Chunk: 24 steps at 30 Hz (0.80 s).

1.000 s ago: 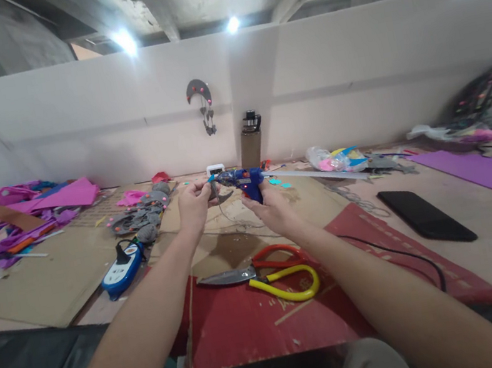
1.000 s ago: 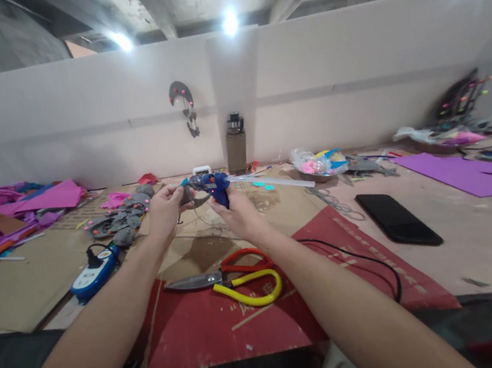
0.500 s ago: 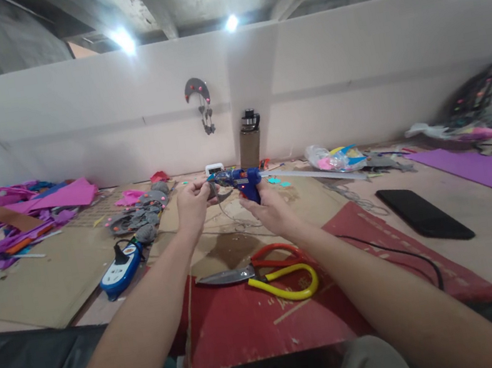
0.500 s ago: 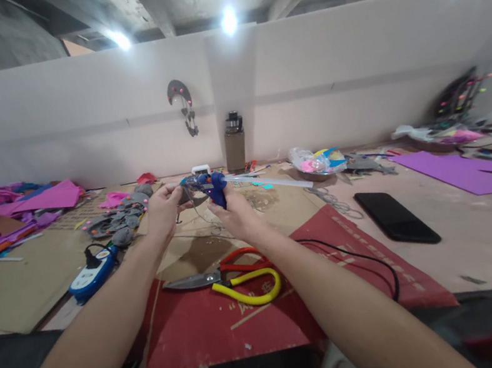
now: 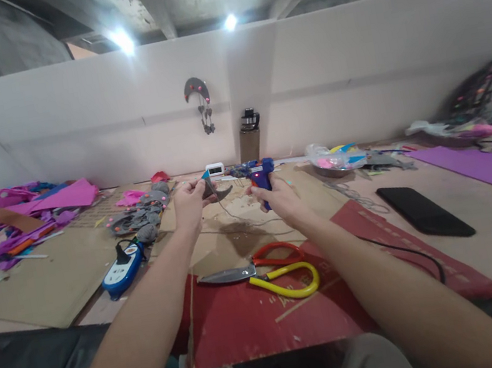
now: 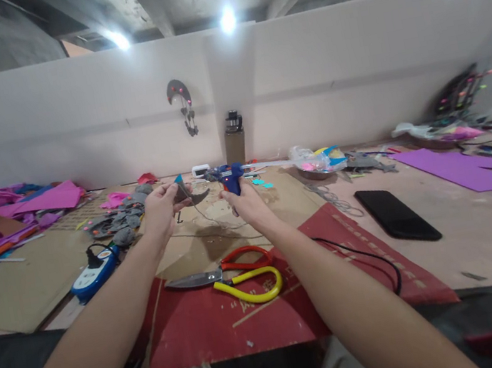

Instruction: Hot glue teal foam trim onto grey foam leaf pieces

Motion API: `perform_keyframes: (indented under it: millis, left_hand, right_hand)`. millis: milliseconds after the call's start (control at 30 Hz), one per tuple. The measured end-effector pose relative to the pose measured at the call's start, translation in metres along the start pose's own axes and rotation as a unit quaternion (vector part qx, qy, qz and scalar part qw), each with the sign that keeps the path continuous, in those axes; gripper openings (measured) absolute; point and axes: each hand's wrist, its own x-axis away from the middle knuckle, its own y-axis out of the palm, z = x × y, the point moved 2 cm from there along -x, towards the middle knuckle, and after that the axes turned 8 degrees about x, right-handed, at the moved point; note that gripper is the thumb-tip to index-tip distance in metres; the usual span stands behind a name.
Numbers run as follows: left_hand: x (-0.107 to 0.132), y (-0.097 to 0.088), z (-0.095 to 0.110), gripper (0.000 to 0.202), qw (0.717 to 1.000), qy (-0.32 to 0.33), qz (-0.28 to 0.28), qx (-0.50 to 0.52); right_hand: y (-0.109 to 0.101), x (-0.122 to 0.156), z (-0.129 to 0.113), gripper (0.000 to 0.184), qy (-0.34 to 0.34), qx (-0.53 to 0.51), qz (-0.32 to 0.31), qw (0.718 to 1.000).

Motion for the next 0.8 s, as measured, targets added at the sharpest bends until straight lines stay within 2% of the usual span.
perform_keyframes:
  millis: [67,167,333,433,533,600,667,733,800]
  left_hand:
    - [0.001,0.001,0.001,0.015,1.0,0.002,-0.003,0.002]
    - [0.002,0.002,0.001,0.014,1.0,0.003,-0.011,0.006]
    - [0.005,0.005,0.001,0.014,0.999,-0.011,-0.026,0.015]
    - [0.006,0.007,0.002,0.014,0.999,-0.002,-0.033,0.011]
    - [0.01,0.01,0.005,0.015,0.997,0.05,-0.046,-0.04]
    - [0.015,0.012,0.008,0.016,0.986,0.107,-0.059,-0.114]
    - [0.021,0.016,0.012,0.014,0.961,0.175,-0.074,-0.2]
    - [0.027,0.019,0.016,0.01,0.929,0.244,-0.084,-0.266]
    - [0.032,0.022,0.017,0.006,0.904,0.28,-0.094,-0.308]
  right_hand:
    - [-0.005,-0.005,0.006,0.014,0.059,-0.03,0.005,0.998]
    - [-0.014,-0.013,0.019,0.011,0.134,-0.017,0.034,0.99]
    - [-0.03,-0.022,0.043,0.016,0.187,0.146,0.026,0.971]
    - [-0.044,-0.023,0.045,0.026,0.142,0.298,0.055,0.942]
    - [-0.051,-0.022,0.031,0.026,0.059,0.387,0.104,0.914]
    - [-0.043,-0.019,0.019,0.018,0.011,0.356,0.113,0.928]
    - [-0.024,-0.014,0.007,0.013,-0.041,0.254,0.077,0.963]
    - [0.002,-0.008,0.0,0.016,-0.076,0.127,0.008,0.989]
    - [0.024,-0.001,-0.004,0.024,-0.089,0.012,-0.054,0.994]
